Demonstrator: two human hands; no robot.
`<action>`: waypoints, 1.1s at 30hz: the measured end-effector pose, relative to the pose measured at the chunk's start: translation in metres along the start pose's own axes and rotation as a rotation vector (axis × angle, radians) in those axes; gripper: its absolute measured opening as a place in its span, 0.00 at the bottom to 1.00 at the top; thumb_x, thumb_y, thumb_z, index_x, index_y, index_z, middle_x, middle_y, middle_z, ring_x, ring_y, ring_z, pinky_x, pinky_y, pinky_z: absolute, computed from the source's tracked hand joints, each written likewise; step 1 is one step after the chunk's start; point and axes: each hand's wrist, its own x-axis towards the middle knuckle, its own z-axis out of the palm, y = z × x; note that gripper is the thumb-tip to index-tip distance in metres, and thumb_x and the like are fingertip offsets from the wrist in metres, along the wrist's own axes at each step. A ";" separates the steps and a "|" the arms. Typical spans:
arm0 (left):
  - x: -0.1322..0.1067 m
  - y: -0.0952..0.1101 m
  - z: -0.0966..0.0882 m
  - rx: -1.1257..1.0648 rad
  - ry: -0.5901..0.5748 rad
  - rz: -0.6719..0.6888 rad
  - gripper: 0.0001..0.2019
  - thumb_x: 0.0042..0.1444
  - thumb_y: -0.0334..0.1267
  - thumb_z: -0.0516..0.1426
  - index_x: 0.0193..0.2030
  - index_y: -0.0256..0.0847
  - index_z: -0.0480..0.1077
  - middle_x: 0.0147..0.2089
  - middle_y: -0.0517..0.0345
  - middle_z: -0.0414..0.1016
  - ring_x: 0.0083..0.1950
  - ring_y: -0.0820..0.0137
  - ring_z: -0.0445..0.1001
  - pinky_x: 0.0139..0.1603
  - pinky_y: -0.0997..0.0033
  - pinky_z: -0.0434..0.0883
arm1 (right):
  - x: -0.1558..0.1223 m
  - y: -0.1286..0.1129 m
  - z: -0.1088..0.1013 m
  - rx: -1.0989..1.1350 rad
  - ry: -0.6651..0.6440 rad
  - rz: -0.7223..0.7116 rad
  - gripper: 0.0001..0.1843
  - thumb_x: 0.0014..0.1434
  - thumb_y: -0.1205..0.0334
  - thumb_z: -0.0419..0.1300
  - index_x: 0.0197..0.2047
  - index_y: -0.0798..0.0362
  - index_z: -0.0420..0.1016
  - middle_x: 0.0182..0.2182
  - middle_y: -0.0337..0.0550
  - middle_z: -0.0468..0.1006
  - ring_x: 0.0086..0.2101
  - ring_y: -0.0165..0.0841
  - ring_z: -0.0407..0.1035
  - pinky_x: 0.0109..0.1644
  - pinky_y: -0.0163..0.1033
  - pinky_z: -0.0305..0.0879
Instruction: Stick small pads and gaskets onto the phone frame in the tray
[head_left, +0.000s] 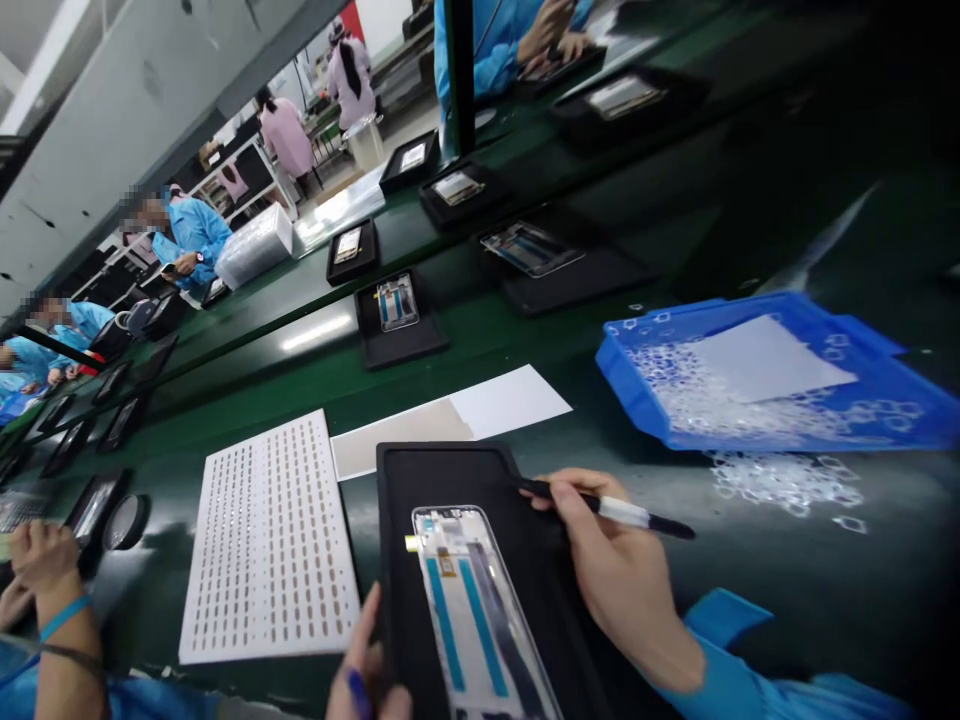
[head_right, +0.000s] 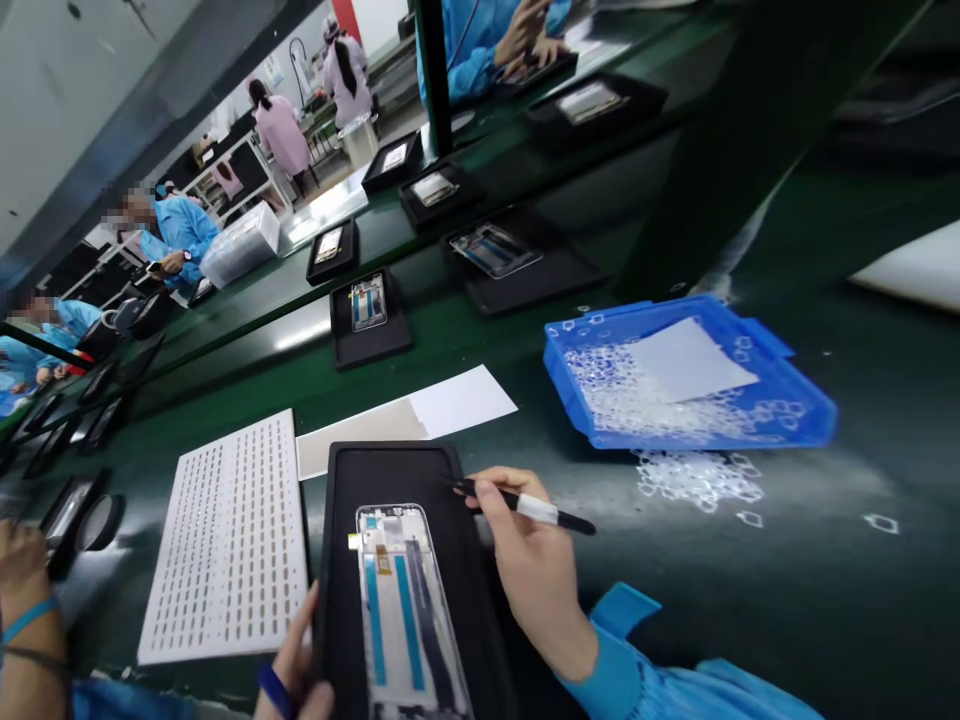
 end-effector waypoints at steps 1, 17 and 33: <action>0.008 0.007 -0.008 -0.036 0.029 -0.006 0.44 0.48 0.54 0.63 0.70 0.53 0.51 0.47 0.47 0.77 0.34 0.63 0.78 0.32 0.68 0.76 | 0.003 0.000 -0.001 0.027 0.049 0.004 0.18 0.61 0.43 0.60 0.38 0.50 0.68 0.31 0.41 0.72 0.29 0.35 0.69 0.35 0.39 0.69; 0.242 0.116 -0.115 -0.181 0.708 0.144 0.19 0.62 0.36 0.55 0.59 0.36 0.61 0.39 0.50 0.72 0.39 0.65 0.82 0.15 0.85 0.50 | 0.009 0.016 0.007 -0.223 -0.384 -0.020 0.16 0.61 0.45 0.56 0.38 0.50 0.72 0.32 0.42 0.74 0.32 0.36 0.71 0.27 0.32 0.66; 0.291 0.184 0.017 0.883 0.234 0.498 0.11 0.60 0.35 0.53 0.47 0.39 0.72 0.57 0.45 0.69 0.48 0.53 0.75 0.46 0.54 0.71 | 0.020 0.000 0.016 -0.090 -0.377 -0.097 0.05 0.58 0.64 0.57 0.37 0.53 0.73 0.35 0.41 0.74 0.35 0.33 0.68 0.42 0.36 0.64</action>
